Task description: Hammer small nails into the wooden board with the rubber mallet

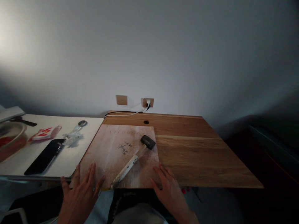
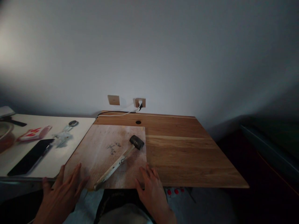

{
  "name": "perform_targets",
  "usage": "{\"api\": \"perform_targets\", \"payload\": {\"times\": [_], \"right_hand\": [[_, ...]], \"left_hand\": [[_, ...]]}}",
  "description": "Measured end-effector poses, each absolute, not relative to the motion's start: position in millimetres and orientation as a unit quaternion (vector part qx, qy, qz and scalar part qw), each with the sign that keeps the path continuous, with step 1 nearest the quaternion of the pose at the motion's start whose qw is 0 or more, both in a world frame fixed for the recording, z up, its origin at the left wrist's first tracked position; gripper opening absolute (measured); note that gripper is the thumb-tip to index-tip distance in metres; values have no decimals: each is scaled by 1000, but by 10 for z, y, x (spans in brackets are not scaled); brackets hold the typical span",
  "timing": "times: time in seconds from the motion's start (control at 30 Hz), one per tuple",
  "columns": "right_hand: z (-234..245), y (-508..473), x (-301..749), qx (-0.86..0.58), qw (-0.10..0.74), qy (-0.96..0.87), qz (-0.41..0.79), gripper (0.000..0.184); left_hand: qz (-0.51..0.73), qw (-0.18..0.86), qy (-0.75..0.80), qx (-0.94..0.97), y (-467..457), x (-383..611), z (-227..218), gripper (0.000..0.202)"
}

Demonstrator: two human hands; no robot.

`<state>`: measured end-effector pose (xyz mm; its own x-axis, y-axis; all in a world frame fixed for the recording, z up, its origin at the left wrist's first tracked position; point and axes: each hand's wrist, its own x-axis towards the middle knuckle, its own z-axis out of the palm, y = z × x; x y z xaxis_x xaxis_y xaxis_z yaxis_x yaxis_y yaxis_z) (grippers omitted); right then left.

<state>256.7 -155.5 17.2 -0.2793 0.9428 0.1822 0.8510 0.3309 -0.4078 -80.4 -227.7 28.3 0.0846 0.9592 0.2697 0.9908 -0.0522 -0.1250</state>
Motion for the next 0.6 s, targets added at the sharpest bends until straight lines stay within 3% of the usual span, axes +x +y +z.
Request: {"api": "perform_targets", "payload": {"times": [0.13, 0.37, 0.6], "right_hand": [[246, -1551, 2470, -559, 183, -793, 159, 40], [310, -1428, 2533, -524, 252, -763, 282, 36], [208, -1459, 2561, -521, 270, -756, 289, 38]], "left_hand": [[-20, 151, -684, -714, -2282, -909, 306, 48], [-5, 131, -694, -708, -2164, -1165, 293, 47], [-23, 105, -706, -700, -2041, -1395, 160, 46]]}}
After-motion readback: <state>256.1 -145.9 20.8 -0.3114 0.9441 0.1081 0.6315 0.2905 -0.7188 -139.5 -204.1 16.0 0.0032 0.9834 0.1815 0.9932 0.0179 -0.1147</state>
